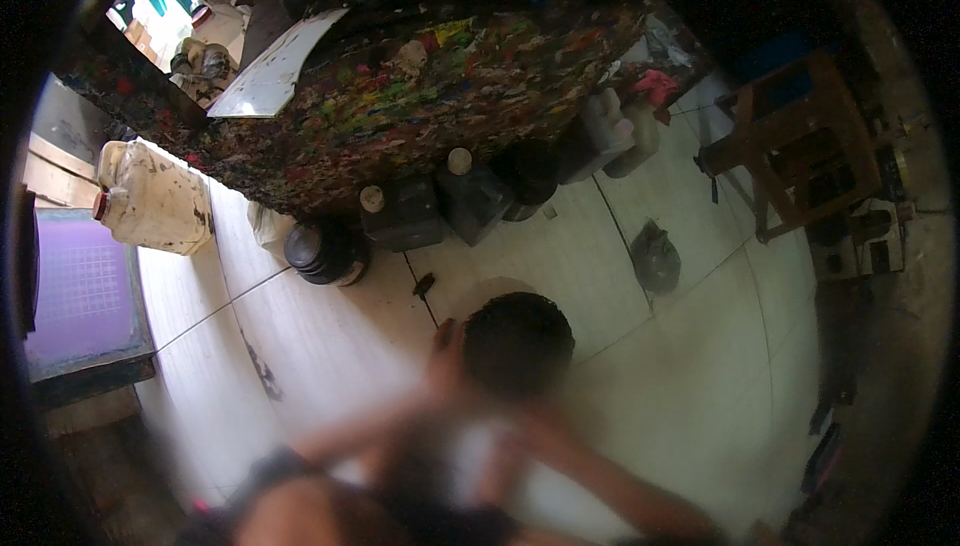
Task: The person mixes dark printing ink in a small container using a spatula, adds liquid from a spray bottle, and continues stirring by hand.
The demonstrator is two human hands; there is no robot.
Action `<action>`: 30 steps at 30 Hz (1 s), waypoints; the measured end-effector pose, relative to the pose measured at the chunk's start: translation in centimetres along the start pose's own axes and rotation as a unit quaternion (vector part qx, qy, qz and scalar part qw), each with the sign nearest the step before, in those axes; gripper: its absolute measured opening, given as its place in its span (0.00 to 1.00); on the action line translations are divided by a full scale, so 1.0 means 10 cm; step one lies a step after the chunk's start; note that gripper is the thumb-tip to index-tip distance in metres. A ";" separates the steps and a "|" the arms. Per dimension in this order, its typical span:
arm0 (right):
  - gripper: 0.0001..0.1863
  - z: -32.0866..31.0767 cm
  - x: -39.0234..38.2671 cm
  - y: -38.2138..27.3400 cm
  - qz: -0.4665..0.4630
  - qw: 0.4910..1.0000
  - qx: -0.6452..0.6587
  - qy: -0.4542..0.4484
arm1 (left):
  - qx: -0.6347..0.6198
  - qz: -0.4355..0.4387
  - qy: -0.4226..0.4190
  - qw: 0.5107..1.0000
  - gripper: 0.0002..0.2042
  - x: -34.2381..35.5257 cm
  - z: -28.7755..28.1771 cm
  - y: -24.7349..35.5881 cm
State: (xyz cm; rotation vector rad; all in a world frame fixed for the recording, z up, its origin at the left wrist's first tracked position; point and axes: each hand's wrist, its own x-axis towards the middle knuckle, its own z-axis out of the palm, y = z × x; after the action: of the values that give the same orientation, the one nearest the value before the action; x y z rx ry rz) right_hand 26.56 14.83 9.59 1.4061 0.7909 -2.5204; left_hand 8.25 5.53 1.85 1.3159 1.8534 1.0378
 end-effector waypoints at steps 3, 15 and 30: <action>0.08 0.05 0.01 -0.04 0.021 0.982 0.184 -0.039 | -0.033 -0.021 0.007 0.999 0.47 0.00 -0.01 0.04; 0.09 -0.09 0.06 -0.09 -0.060 0.996 0.028 0.067 | -0.010 -0.021 -0.013 1.000 0.47 0.01 -0.06 0.10; 0.11 0.08 -0.70 -0.61 -0.047 0.993 -0.020 0.102 | -0.026 0.015 0.041 0.999 0.51 -0.05 0.09 -0.08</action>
State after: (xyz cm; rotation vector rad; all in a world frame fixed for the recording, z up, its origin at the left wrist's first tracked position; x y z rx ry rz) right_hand 27.55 18.75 17.95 1.6704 0.9579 -2.4380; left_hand 8.82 5.09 0.68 1.2910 1.8583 1.1637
